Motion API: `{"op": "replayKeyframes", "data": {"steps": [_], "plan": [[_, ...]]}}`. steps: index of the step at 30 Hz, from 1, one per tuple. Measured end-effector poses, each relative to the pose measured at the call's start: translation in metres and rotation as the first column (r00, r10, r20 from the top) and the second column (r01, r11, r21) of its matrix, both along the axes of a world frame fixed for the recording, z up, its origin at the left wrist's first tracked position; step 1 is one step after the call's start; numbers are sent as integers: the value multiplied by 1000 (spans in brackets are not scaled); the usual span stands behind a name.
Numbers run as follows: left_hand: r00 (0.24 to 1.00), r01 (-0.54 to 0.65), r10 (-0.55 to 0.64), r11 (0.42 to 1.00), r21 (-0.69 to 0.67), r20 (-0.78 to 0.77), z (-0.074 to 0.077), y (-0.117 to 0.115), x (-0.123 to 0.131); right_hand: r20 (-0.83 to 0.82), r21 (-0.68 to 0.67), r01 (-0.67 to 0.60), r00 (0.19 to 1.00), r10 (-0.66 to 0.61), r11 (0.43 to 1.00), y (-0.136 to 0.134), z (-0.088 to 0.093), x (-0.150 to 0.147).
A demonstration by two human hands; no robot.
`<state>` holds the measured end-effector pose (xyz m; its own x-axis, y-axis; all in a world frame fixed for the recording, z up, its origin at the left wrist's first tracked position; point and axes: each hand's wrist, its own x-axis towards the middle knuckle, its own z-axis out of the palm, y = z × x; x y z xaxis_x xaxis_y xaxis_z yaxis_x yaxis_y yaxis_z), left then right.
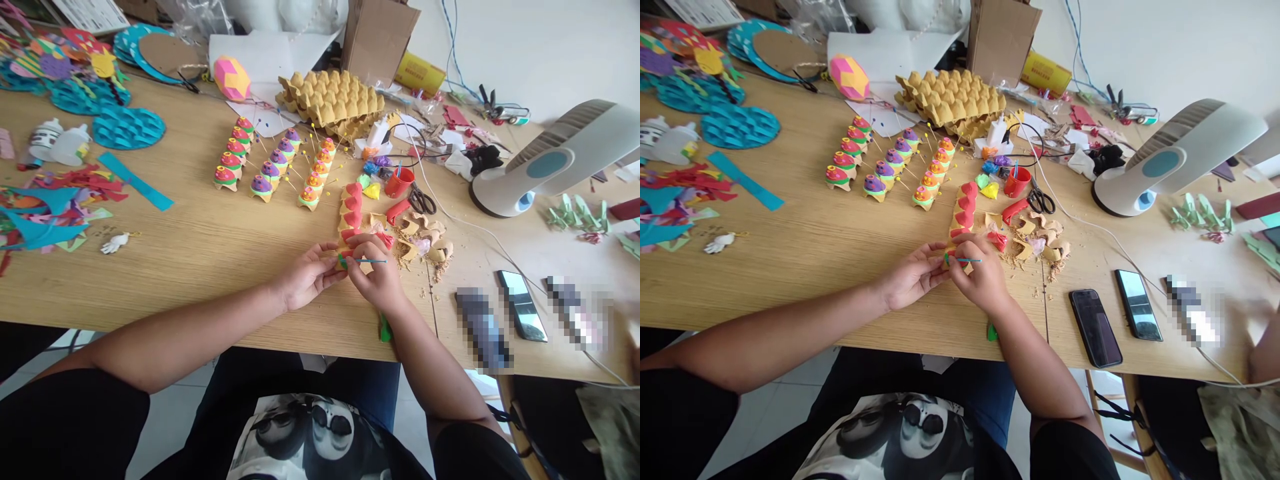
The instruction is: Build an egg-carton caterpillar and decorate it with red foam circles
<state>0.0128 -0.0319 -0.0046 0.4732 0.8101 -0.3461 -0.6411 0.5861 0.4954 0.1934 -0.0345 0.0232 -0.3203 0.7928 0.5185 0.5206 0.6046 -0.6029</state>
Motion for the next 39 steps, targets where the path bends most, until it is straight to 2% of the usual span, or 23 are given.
{"op": "replayKeyframes", "data": {"steps": [3,16,22,29,35,39], "plan": [[1000,-5,5,1000,-6,-6,0,0,0,-17,-1,-10,1000,10,1000,0,1,1],[1000,19,-19,1000,17,-3,-1,-1,1,101,-6,48,994,-48,999,-1,-1,-1],[1000,5,-5,1000,10,-11,0,-1,1,42,-29,26,999,-25,999,-1,0,1],[1000,8,-8,1000,10,-9,0,-2,2,86,-25,63,994,-61,998,0,-3,-1],[1000,4,-3,1000,14,-17,-2,-1,2,21,-44,25,999,-24,999,-1,0,1],[1000,8,-8,1000,13,-20,-1,-1,2,37,-54,32,999,-30,998,-1,0,1]]}}
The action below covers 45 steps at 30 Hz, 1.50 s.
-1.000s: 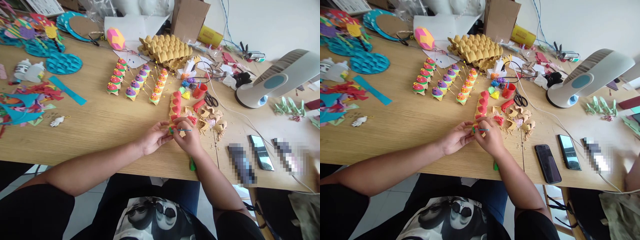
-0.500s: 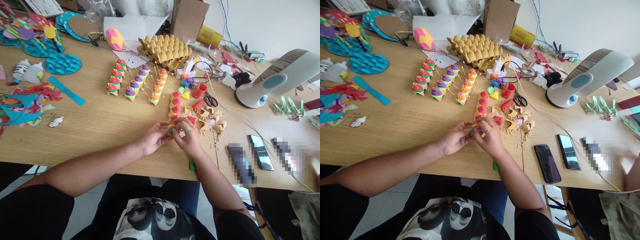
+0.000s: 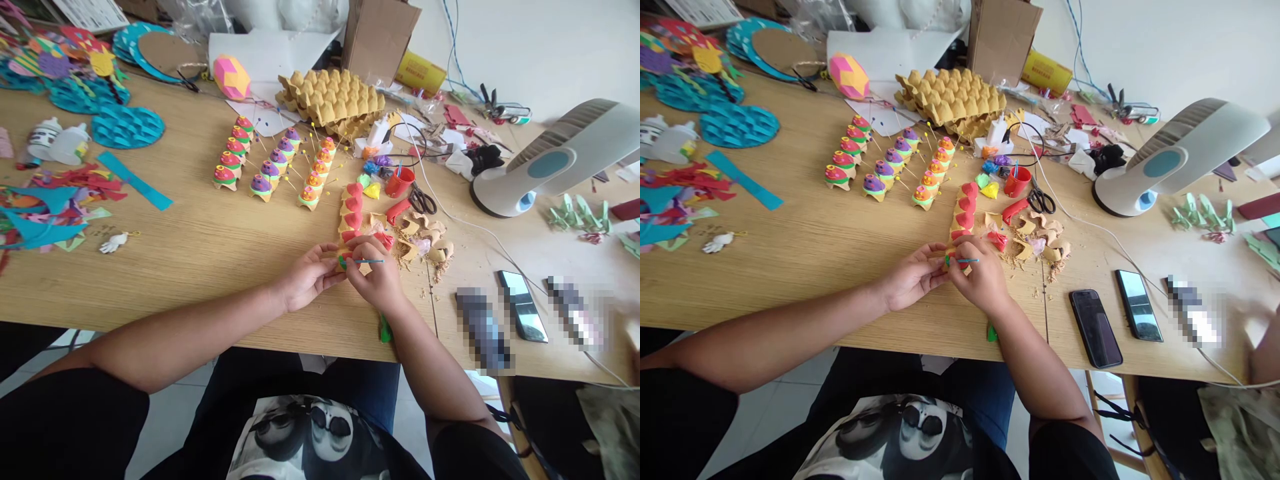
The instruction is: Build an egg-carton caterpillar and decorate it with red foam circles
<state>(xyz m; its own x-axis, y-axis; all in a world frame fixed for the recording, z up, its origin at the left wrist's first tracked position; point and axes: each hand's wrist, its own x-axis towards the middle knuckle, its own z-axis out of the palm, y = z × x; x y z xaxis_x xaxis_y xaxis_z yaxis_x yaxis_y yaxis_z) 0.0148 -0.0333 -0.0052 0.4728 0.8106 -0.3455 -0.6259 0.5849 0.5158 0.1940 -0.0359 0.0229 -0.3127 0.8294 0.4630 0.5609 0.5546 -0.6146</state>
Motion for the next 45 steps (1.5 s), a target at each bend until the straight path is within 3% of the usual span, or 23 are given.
{"op": "replayKeyframes", "data": {"steps": [13,21,41,45], "plan": [[1000,7,-8,1000,20,5,-2,-1,0,58,-3,37,998,-37,999,-1,0,-2],[1000,10,-10,1000,11,3,-4,0,-1,-48,-1,11,999,-11,1000,2,-2,-1],[1000,3,-3,1000,4,-8,0,-1,0,-13,-18,5,1000,-5,1000,2,-1,-1],[1000,-1,1,1000,0,0,-1,0,0,-118,-41,-12,993,7,999,2,0,0]]}}
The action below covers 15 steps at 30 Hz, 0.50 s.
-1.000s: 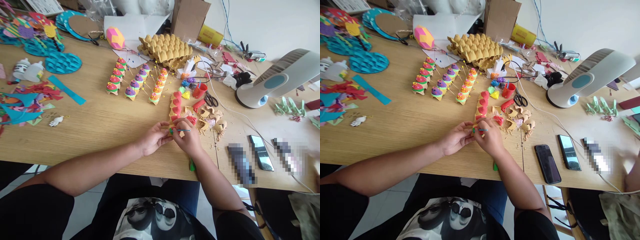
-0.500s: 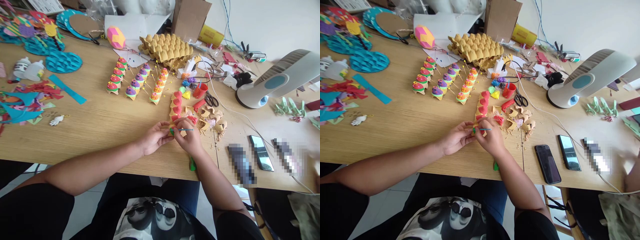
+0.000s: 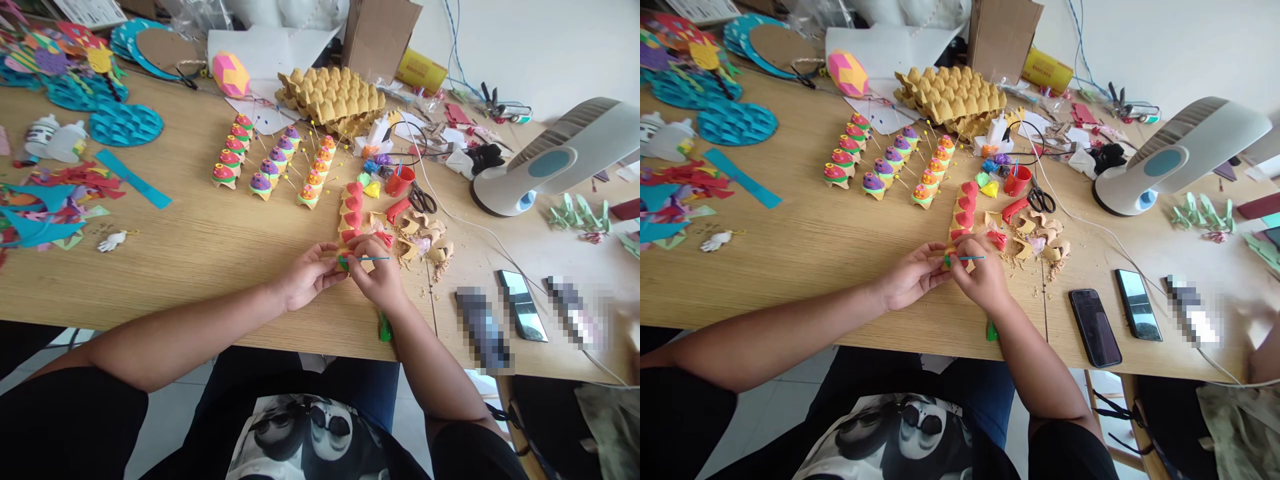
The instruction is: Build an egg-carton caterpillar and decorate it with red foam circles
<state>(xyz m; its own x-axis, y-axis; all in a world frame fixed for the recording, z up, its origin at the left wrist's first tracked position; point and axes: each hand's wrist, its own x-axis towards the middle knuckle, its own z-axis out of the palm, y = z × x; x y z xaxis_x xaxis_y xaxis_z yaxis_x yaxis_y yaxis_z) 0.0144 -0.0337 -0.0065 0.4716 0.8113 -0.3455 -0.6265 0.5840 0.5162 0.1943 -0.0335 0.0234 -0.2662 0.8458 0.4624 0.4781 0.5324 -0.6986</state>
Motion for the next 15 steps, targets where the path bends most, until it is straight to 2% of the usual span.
{"op": "replayKeyframes", "data": {"steps": [5,10,15], "plan": [[1000,-14,14,1000,-25,0,2,1,-1,-244,-154,19,968,-56,988,0,1,2],[999,-49,48,997,-64,-17,6,2,-2,-467,-226,56,870,-159,972,6,-1,7],[997,-73,72,994,-79,-18,10,2,-3,-528,-349,86,805,-272,933,14,-4,12]]}}
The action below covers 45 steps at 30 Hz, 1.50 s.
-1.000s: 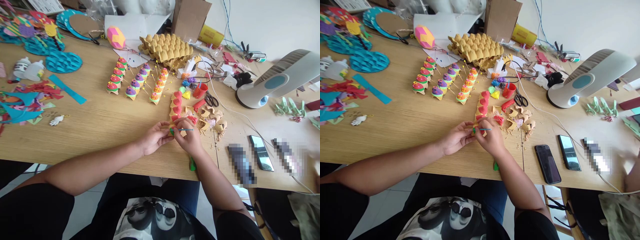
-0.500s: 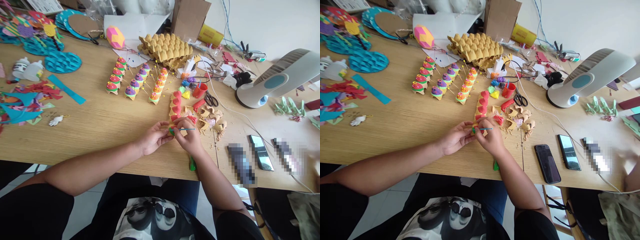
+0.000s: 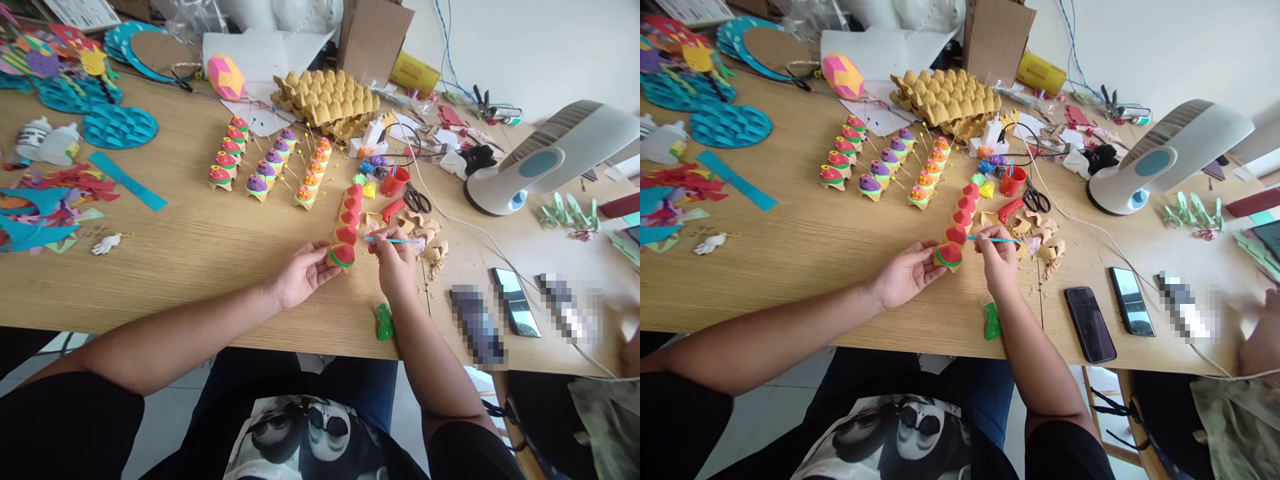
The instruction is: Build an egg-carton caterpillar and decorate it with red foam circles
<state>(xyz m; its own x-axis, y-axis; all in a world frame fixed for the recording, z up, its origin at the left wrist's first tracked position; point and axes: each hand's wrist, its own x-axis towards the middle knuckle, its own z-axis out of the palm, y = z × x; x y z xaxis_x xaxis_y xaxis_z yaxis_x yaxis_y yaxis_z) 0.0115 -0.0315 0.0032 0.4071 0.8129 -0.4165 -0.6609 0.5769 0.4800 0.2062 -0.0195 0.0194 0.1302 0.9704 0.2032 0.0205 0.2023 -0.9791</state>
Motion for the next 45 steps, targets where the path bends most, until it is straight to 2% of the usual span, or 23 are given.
{"op": "replayKeyframes", "data": {"steps": [5,16,22,26,31,39,42,45], "plan": [[999,-13,13,1000,-1,-32,2,0,1,3,-108,-39,999,39,993,2,0,-1],[1000,4,-3,1000,27,-26,-6,3,0,-86,-183,-61,995,45,981,11,-5,1],[1000,-4,4,1000,11,-2,0,2,-1,-186,-242,-125,979,80,962,10,-7,1],[1000,-14,15,1000,-18,22,2,3,-2,-217,-282,-120,974,58,952,9,-8,1],[999,-32,32,997,-75,4,1,5,-3,-177,-322,-158,979,105,934,9,-8,3],[998,-37,42,993,-112,42,7,8,-4,53,-370,-233,961,271,899,3,-5,-1],[997,-5,11,998,-68,82,7,8,-5,28,-415,-250,958,287,875,2,-6,-1],[995,14,-12,1000,-13,101,6,8,-7,-66,-459,-273,959,275,845,3,-8,0]]}}
